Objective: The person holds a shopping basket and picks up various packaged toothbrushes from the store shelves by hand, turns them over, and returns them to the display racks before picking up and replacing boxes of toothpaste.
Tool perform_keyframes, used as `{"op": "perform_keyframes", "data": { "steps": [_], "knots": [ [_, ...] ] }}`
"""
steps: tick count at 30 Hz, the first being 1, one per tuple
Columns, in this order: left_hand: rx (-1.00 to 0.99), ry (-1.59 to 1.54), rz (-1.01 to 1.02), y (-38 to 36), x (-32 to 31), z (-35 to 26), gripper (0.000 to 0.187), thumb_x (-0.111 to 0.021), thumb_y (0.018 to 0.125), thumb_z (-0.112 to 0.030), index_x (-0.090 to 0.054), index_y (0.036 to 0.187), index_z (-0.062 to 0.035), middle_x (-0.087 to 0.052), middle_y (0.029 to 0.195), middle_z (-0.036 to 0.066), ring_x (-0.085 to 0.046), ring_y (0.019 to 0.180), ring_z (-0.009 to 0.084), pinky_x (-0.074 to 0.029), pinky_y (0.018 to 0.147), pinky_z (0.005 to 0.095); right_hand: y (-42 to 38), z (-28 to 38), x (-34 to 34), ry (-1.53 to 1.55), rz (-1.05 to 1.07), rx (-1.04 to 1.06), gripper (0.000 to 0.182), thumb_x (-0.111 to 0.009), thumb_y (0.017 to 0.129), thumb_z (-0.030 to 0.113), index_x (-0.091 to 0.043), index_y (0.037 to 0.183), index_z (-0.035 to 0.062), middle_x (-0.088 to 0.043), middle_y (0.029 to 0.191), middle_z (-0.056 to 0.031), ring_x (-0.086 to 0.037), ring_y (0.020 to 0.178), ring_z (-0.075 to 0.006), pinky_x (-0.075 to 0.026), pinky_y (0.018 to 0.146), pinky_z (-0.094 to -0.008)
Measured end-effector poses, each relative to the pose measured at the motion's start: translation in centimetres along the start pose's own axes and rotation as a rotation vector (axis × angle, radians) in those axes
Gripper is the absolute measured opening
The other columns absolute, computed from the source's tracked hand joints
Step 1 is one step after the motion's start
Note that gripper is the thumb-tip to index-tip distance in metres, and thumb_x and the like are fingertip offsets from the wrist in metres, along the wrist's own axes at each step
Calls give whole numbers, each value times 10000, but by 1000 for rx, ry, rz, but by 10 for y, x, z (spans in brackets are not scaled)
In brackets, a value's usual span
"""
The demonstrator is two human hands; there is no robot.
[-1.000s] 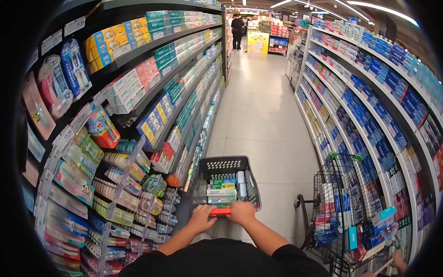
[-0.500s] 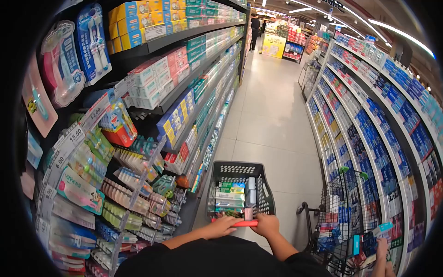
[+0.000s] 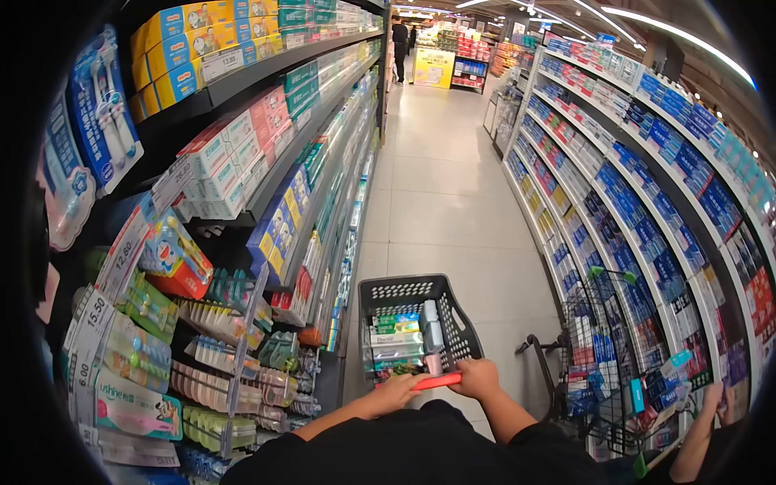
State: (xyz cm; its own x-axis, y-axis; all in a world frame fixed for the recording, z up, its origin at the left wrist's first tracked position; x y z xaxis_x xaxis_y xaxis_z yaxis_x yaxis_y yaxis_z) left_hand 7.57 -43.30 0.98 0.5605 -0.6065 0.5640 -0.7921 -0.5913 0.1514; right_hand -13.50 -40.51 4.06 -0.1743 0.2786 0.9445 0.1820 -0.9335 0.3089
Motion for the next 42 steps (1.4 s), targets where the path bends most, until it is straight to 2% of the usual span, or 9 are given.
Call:
{"op": "perform_keyframes", "data": {
  "steps": [8, 12, 18, 19, 25, 32, 34, 37, 42],
  "knots": [
    [86, -4, -308, 31, 29, 26, 354, -615, 826, -312, -576, 1064, -52, -605, 1000, 159, -569, 952, 314, -432, 826, 384, 57, -7, -8, -41, -22, 0, 370, -716, 593, 450, -567, 596, 111, -549, 543, -59, -571, 487, -247, -458, 469, -371],
    [146, 19, -424, 54, 36, 55, 329, -627, 807, -357, -621, 952, -62, -633, 901, 136, -597, 858, 308, -462, 759, 394, 85, -21, -18, -16, 10, 38, 375, -707, 612, 459, -569, 598, 110, -562, 563, -64, -575, 495, -243, -456, 470, -368],
    [206, 170, -614, 82, 56, 64, 296, -637, 769, -339, -615, 869, -61, -601, 811, 133, -595, 805, 318, -468, 705, 398, 129, -35, -20, 180, 235, 14, 358, -688, 666, 413, -624, 766, 75, -632, 719, -117, -628, 637, -309, -501, 575, -417],
    [244, 178, -635, 85, 61, 64, 311, -636, 773, -346, -613, 895, -61, -596, 844, 134, -588, 839, 317, -465, 728, 395, 133, -40, -26, 168, 299, 27, 389, -681, 684, 416, -597, 880, 91, -630, 756, -117, -629, 664, -303, -496, 575, -428],
    [445, 248, -849, 77, 70, 49, 453, -643, 793, -363, -560, 1115, -55, -511, 1144, 142, -484, 1098, 310, -389, 937, 383, 158, -49, -21, 317, 378, 163, 414, -645, 759, 400, -582, 961, 45, -631, 830, -165, -626, 759, -341, -496, 662, -426],
    [644, 507, -1091, 27, 113, 33, 370, -638, 816, -221, -538, 1120, -33, -525, 1086, 146, -536, 988, 284, -431, 864, 353, 175, -58, -25, 381, 542, 201, 415, -623, 793, 380, -569, 1036, 48, -626, 908, -198, -615, 801, -376, -487, 708, -449],
    [722, 311, -1115, 21, 134, 22, 368, -635, 808, -212, -537, 1126, -54, -507, 1127, 143, -497, 1077, 315, -414, 904, 377, 179, -58, -27, 397, 574, 202, 410, -621, 796, 377, -570, 1043, 54, -624, 907, -204, -611, 816, -380, -483, 718, -448],
    [684, 242, -1232, 26, 159, 11, 348, -638, 805, -184, -545, 1111, -48, -501, 1126, 138, -502, 1070, 310, -425, 882, 367, 186, -63, -31, 449, 635, 205, 400, -630, 789, 373, -579, 1028, 56, -622, 882, -202, -603, 843, -378, -477, 724, -446],
    [539, 533, -1318, 50, 201, 4, 289, -650, 788, -156, -579, 1043, -43, -498, 1132, 131, -515, 1049, 313, -426, 876, 365, 193, -67, -27, 480, 476, 213, 346, -656, 768, 354, -611, 940, 58, -628, 834, -142, -615, 760, -346, -478, 669, -425]
  ]
}}
Point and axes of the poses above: each hand's wrist, its own y-axis towards the middle knuckle, its own x-axis out of the back of the hand, z = x × y, the point moved 3 cm from there along y, towards the middle knuckle
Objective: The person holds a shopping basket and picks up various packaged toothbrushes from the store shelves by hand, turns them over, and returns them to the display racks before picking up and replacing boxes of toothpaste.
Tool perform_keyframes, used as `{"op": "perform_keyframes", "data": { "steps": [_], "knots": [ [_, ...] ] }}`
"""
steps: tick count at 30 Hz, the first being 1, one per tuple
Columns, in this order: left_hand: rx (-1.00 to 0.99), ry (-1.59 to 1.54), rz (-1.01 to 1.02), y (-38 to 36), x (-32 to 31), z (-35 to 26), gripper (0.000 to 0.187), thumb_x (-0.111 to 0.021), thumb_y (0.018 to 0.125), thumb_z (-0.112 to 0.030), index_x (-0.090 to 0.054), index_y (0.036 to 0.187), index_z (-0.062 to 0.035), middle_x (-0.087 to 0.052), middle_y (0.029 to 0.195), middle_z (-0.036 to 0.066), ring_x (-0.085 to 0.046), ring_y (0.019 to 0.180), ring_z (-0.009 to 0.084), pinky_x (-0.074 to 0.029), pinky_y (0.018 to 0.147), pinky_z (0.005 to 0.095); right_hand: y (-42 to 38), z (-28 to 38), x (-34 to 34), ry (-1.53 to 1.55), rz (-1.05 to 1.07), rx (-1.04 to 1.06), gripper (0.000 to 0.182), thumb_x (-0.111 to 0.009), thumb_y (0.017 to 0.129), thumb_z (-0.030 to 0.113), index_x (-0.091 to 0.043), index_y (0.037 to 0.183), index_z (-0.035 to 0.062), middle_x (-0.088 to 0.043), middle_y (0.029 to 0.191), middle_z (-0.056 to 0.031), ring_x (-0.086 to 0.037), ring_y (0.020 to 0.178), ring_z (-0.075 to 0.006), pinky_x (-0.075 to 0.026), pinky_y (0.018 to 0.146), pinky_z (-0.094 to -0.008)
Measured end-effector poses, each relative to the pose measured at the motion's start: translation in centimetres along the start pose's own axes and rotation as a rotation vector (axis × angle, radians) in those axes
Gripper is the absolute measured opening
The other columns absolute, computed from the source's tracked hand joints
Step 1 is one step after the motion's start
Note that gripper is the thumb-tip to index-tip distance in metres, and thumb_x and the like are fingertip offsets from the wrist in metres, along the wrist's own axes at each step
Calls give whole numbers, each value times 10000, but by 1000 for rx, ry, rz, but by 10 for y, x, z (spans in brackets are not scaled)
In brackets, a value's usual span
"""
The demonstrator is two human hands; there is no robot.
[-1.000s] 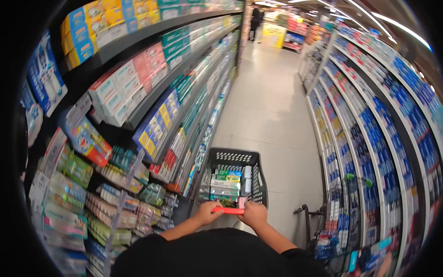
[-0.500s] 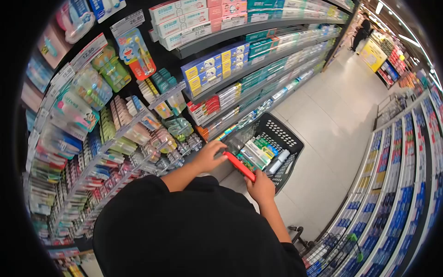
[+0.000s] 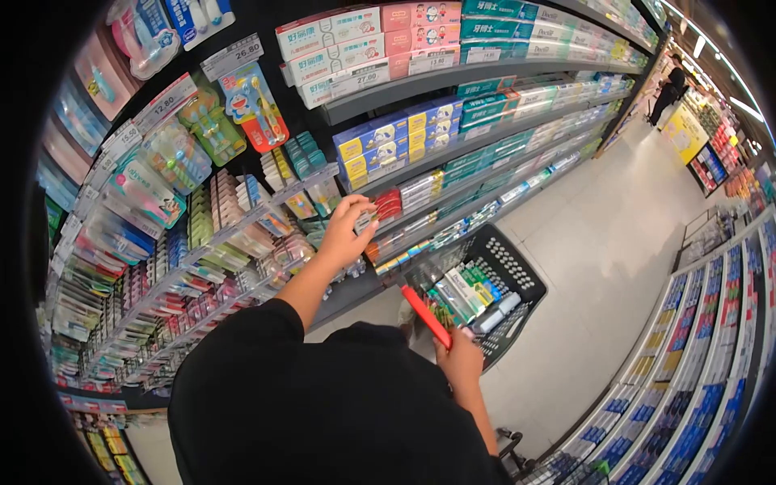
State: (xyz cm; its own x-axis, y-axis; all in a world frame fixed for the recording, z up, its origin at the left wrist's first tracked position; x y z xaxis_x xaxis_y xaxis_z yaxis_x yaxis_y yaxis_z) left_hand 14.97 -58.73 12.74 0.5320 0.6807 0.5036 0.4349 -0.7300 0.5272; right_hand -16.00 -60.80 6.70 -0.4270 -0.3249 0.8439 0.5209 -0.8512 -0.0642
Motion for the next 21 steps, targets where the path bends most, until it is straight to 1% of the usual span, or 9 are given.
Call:
{"op": "perform_keyframes", "data": {
  "steps": [2, 3, 6, 7, 9, 12, 17, 20, 21],
  "knots": [
    [-60, 37, -71, 23, -7, -1, 276, -651, 783, -149, -585, 1030, -44, -500, 1131, 131, -514, 1051, 316, -427, 875, 364, 5, -9, -2, -30, -112, 47, 331, -659, 767, 349, -617, 927, 63, -630, 819, -132, -617, 742, -341, -478, 657, -417],
    [-31, 9, -90, 35, -10, -6, 261, -656, 776, -136, -594, 1012, -45, -501, 1123, 131, -518, 1046, 308, -428, 873, 362, 10, -5, 6, 4, -73, -15, 327, -681, 750, 330, -611, 911, 54, -633, 813, -170, -610, 772, -363, -470, 677, -428],
    [-71, -24, -148, 69, -25, -15, 261, -661, 772, -128, -595, 1011, -46, -507, 1113, 125, -523, 1038, 294, -428, 872, 360, 24, -25, 8, -15, -65, -9, 355, -683, 748, 366, -623, 920, 60, -630, 795, -147, -622, 776, -323, -476, 676, -411],
    [-9, -96, -121, 77, -32, -17, 254, -661, 770, -121, -598, 1005, -45, -508, 1110, 119, -523, 1035, 283, -425, 877, 359, 31, -26, 12, 30, -23, -33, 357, -687, 745, 362, -624, 922, 58, -630, 795, -151, -621, 778, -323, -475, 679, -410],
    [-86, -93, -58, 92, -49, -16, 276, -659, 776, -136, -588, 1029, -50, -507, 1119, 117, -519, 1046, 292, -421, 887, 360, 44, -33, 24, 99, 80, -80, 362, -695, 740, 355, -626, 926, 53, -629, 795, -159, -619, 781, -323, -474, 686, -409],
    [-88, -86, 70, 114, -68, -20, 326, -660, 783, -169, -571, 1075, -55, -500, 1144, 122, -508, 1065, 305, -417, 900, 371, 64, -52, 26, 195, 98, -153, 335, -700, 733, 323, -632, 932, 62, -631, 788, -157, -616, 777, -331, -472, 676, -407],
    [-134, -12, 358, 166, -80, -27, 472, -657, 796, -272, -517, 1196, -66, -464, 1227, 142, -461, 1144, 322, -386, 963, 396, 89, -72, 42, 93, -93, -172, 282, -710, 710, 279, -631, 891, 79, -631, 770, -143, -614, 746, -326, -473, 659, -401],
    [-222, -76, 435, 198, -89, -32, 503, -675, 783, -291, -516, 1202, -63, -453, 1244, 141, -442, 1167, 317, -376, 976, 389, 116, -86, 57, 141, -111, -175, 275, -735, 687, 249, -625, 874, 79, -626, 749, -124, -612, 708, -302, -476, 642, -380],
    [-284, -37, 411, 207, -92, -32, 524, -682, 774, -306, -515, 1202, -54, -443, 1251, 159, -416, 1184, 348, -357, 985, 423, 122, -92, 60, 156, -99, -175, 279, -746, 678, 237, -623, 872, 78, -625, 740, -116, -612, 693, -291, -477, 637, -370]
  ]
}}
Point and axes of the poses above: each hand's wrist, its own y-axis towards the middle knuckle, its own x-axis out of the back of the hand, z = x × y, the point moved 3 cm from there along y, towards the middle knuckle
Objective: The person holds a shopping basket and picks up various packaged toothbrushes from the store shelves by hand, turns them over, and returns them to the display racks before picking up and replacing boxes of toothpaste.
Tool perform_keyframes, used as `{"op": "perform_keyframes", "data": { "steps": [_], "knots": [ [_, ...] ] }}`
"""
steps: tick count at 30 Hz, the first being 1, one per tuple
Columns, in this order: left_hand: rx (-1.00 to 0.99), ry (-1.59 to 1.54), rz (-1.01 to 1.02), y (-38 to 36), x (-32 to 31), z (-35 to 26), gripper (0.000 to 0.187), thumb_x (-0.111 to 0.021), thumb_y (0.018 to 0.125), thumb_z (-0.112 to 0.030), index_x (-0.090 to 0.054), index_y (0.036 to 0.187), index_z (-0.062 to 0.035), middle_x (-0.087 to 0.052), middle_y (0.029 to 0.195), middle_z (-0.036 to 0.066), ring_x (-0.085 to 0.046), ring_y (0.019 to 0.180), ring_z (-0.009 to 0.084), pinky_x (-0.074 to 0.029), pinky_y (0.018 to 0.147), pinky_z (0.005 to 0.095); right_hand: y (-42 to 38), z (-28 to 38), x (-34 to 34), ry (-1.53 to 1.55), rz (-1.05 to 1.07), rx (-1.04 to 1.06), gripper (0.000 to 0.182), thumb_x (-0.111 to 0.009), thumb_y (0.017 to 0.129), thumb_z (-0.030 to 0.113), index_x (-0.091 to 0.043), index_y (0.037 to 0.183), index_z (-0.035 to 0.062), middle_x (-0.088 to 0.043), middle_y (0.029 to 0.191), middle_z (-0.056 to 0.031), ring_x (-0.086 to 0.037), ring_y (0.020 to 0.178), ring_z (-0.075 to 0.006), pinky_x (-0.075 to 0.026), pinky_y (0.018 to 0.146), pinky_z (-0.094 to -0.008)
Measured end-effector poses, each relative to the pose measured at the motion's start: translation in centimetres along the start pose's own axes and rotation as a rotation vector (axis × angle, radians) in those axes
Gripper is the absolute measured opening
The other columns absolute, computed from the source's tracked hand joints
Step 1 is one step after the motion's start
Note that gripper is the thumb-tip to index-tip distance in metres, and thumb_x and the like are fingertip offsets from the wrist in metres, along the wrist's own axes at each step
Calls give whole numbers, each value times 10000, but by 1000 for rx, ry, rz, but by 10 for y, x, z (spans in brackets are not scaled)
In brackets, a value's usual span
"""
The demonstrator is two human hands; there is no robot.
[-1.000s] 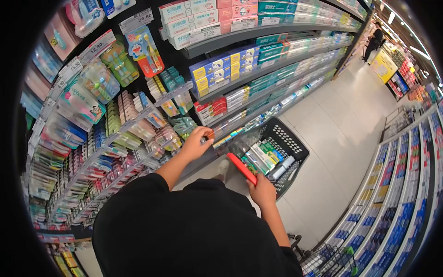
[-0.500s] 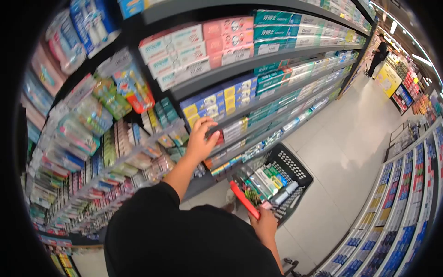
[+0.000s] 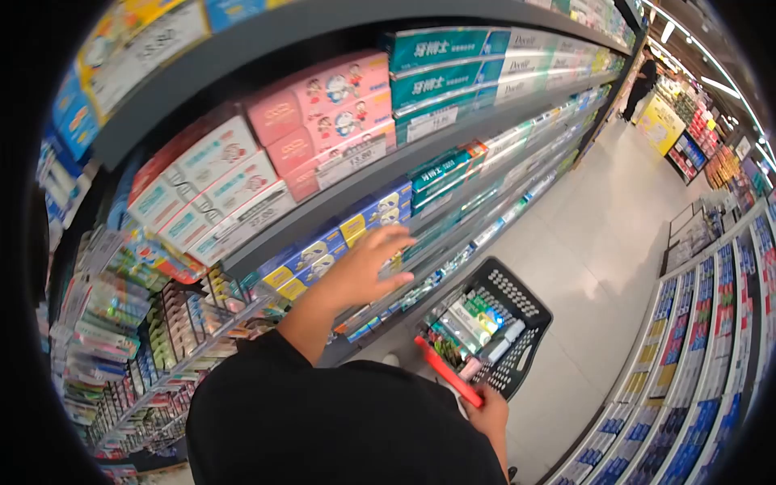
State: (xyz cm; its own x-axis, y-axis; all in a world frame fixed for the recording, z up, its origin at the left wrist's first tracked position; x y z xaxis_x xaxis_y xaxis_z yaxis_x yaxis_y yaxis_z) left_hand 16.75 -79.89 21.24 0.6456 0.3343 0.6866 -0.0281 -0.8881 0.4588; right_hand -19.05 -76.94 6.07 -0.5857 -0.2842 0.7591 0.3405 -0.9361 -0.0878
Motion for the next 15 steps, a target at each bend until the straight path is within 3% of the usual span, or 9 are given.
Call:
{"op": "perform_keyframes", "data": {
  "steps": [1, 3, 6, 10, 15],
  "knots": [
    [0, 97, -48, 9, 3, 1, 514, -676, 779, -305, -519, 1199, -53, -438, 1260, 165, -402, 1195, 355, -346, 988, 439, 8, -4, 1, 135, 7, -113, 322, -780, 649, 198, -622, 892, 58, -622, 728, -95, -610, 667, -247, -479, 625, -334],
    [9, 294, -137, 26, 6, 4, 495, -663, 790, -302, -528, 1195, -52, -429, 1278, 178, -376, 1219, 370, -324, 993, 472, 23, -13, 8, 116, -43, -98, 378, -798, 633, 176, -617, 927, 23, -628, 738, -90, -611, 668, -209, -485, 636, -309],
    [154, 316, -165, 37, -3, 22, 567, -668, 781, -317, -488, 1243, -42, -405, 1293, 219, -343, 1237, 392, -300, 992, 501, 47, -25, 17, 110, -43, -142, 407, -793, 639, 173, -612, 961, 1, -644, 766, -97, -623, 692, -193, -498, 659, -302],
    [326, 308, -103, 54, -4, 32, 681, -660, 787, -336, -381, 1327, -29, -416, 1272, 282, -404, 1182, 435, -340, 979, 467, 83, -58, 23, 179, -39, -118, 391, -786, 653, 171, -610, 955, -5, -643, 766, -99, -620, 689, -184, -496, 652, -294],
    [398, 366, -69, 79, -10, 38, 746, -628, 802, -370, -306, 1365, 0, -407, 1299, 301, -396, 1214, 422, -346, 996, 425, 120, -67, 45, 141, -44, -105, 401, -786, 665, 193, -606, 954, -18, -637, 760, -109, -614, 677, -192, -491, 639, -300]
  ]
}}
Point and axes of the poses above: each hand's wrist, its own y-axis towards the middle knuckle, its own x-axis out of the back of the hand, z = x × y, the point moved 3 cm from there along y, towards the middle knuckle
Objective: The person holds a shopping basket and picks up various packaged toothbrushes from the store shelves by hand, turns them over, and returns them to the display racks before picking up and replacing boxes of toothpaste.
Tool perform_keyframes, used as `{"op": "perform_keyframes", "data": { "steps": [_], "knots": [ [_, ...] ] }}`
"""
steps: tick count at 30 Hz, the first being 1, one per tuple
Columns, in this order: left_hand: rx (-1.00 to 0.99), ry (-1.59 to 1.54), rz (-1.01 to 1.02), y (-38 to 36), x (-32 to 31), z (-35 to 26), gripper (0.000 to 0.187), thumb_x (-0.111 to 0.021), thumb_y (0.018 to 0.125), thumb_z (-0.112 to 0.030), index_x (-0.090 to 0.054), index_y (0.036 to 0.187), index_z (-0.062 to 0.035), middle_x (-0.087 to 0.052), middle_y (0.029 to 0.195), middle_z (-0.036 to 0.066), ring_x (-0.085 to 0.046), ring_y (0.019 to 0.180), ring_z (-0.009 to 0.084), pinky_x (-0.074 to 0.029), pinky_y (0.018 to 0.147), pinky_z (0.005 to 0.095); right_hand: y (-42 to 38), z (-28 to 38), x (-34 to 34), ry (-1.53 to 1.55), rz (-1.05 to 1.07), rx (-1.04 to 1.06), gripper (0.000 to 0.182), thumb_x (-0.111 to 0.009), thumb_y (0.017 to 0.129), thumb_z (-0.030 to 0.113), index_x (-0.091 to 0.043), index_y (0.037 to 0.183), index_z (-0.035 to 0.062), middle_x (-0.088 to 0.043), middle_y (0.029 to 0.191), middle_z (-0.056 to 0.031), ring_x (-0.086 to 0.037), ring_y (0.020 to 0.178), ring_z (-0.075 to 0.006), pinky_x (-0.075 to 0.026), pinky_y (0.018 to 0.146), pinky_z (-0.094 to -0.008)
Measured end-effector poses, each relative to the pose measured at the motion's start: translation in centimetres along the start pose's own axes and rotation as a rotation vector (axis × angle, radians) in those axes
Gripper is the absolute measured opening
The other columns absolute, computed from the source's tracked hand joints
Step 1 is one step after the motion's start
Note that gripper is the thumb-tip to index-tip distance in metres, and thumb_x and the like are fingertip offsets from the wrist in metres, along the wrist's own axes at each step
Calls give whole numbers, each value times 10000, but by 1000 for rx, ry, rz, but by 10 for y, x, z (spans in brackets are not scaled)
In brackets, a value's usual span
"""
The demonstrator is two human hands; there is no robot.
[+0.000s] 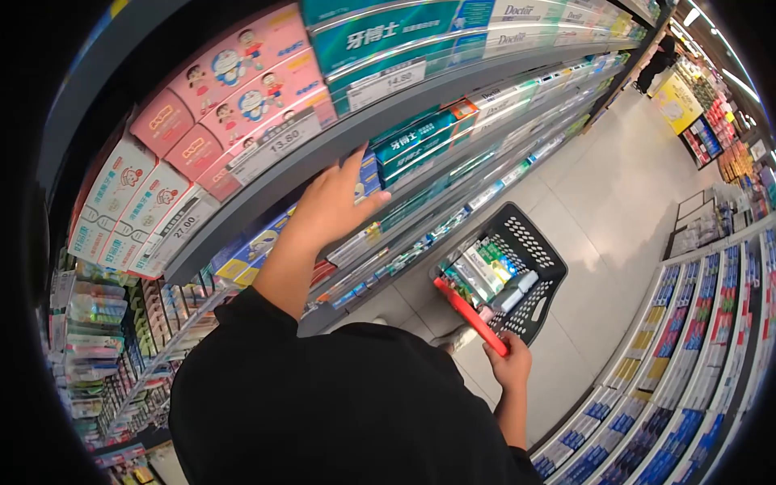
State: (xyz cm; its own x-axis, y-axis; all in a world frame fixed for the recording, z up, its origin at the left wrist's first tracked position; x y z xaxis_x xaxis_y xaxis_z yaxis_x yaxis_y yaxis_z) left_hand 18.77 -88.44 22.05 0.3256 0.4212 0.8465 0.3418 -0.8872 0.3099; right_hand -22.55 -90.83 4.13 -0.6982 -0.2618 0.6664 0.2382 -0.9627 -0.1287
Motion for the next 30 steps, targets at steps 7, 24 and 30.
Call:
{"op": "perform_keyframes", "data": {
  "steps": [7, 24, 30],
  "knots": [
    [224, 76, 27, 69, -22, -21, 787, -530, 834, -520, -296, 1374, 3, -342, 1379, 265, -338, 1289, 355, -288, 1049, 402, 53, 12, 36, -125, 83, 111, 376, -753, 688, 264, -624, 936, 12, -637, 794, -149, -622, 718, -287, -484, 650, -356],
    [559, 189, -158, 104, -35, -12, 486, -623, 831, -364, -538, 1226, -94, -528, 1256, 144, -494, 1139, 317, -385, 948, 397, 120, -6, 77, -100, 153, 268, 332, -716, 719, 263, -625, 933, 27, -622, 796, -187, -609, 770, -349, -480, 688, -405],
    [371, 274, -244, 107, -46, -10, 527, -553, 853, -483, -548, 1175, -66, -544, 1196, 185, -500, 1093, 382, -399, 913, 438, 131, -15, 75, -18, 127, 144, 322, -704, 729, 266, -627, 945, 41, -630, 823, -186, -609, 798, -362, -477, 692, -379]
  ]
}}
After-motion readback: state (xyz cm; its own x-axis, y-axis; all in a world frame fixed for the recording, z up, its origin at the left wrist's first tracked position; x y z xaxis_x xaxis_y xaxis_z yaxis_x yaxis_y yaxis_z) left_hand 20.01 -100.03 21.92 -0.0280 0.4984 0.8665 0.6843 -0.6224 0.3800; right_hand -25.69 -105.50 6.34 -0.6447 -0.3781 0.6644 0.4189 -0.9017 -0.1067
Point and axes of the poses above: each hand's wrist, its own y-axis towards the middle knuckle, its own x-axis out of the back of the hand, z = x × y, the point moved 3 cm from there along y, towards the middle knuckle
